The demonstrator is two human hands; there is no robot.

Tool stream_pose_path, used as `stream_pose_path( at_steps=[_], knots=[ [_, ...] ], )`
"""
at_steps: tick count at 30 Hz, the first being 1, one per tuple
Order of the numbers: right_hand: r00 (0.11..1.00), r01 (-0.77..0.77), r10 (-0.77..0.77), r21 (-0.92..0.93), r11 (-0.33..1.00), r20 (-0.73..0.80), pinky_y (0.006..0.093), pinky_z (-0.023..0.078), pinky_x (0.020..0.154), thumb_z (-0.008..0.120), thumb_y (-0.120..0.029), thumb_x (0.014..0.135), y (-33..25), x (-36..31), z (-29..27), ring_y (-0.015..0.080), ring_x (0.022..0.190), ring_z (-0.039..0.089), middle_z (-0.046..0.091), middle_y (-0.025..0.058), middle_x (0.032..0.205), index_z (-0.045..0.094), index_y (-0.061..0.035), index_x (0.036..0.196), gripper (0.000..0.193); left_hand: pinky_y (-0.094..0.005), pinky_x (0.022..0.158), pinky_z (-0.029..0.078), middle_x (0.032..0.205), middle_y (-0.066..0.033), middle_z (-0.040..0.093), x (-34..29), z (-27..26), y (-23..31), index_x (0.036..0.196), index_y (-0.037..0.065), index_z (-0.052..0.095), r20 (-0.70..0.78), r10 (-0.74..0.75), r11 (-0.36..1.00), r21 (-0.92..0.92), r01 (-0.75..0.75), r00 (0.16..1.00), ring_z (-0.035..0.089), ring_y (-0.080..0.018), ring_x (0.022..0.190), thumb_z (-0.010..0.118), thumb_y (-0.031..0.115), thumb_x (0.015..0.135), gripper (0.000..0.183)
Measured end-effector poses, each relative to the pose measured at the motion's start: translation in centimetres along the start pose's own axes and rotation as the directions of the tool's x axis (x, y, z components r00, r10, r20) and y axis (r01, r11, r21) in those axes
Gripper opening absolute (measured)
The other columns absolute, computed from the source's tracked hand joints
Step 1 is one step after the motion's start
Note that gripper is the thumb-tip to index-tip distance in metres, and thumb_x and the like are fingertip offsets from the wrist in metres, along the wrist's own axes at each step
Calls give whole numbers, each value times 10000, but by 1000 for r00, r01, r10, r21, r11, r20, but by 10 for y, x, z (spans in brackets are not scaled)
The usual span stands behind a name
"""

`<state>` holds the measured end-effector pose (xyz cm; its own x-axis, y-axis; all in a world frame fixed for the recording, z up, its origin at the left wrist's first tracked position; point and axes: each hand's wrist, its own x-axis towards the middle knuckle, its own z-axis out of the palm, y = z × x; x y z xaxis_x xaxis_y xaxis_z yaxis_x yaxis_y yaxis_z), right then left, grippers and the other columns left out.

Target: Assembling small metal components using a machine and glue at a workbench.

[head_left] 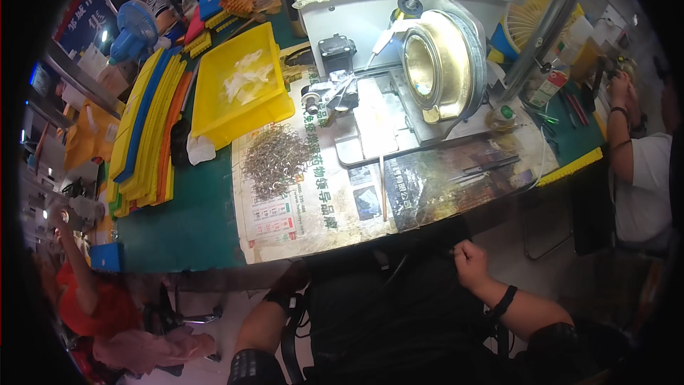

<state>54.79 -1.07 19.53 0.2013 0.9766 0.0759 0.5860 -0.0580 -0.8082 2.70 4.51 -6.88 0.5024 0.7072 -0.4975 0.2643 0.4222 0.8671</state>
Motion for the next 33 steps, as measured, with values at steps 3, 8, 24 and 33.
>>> stream_pose_path(
  at_steps=[3, 8, 24, 33],
  knots=[
    [1000, -25, 24, -41, 999, -20, 363, 515, 625, 584, -115, 915, 8, -4, -7, 293, 698, 690, 683, 137, 765, 643, -32, 830, 133, -326, 928, 523, 1232, -75, 673, 26, 10, 4, 1375, 31, 564, 6, -78, 986, -147, 78, 997, 640, -173, 1075, 591, 169, 1027, 375],
    [1000, 4, -4, 22, 1000, 7, 363, 521, 630, 582, -107, 914, 5, 2, 6, 291, 712, 699, 695, 134, 776, 641, -21, 827, 136, -306, 896, 538, 1233, -80, 668, 0, -27, -76, 1382, 17, 564, 93, 60, 956, 281, -84, 994, 650, -169, 1062, 579, 214, 1033, 402],
    [1000, -20, 20, -46, 999, -7, 356, 513, 618, 581, -106, 923, -6, -1, -5, 291, 682, 688, 679, 139, 749, 641, -18, 833, 140, -351, 1013, 478, 1304, -110, 639, 38, -25, -65, 1383, 6, 559, 91, 106, 994, 29, -109, 990, 601, -197, 1175, 567, 149, 1021, 390],
    [999, -27, 26, -36, 999, -29, 362, 515, 628, 592, -106, 920, 5, -6, -7, 297, 706, 693, 680, 145, 764, 630, -18, 817, 141, -344, 931, 526, 1282, -96, 650, 19, 1, 20, 1368, 5, 566, 13, -117, 945, 310, 107, 993, 621, -185, 1126, 528, 171, 1050, 361]
  ],
)
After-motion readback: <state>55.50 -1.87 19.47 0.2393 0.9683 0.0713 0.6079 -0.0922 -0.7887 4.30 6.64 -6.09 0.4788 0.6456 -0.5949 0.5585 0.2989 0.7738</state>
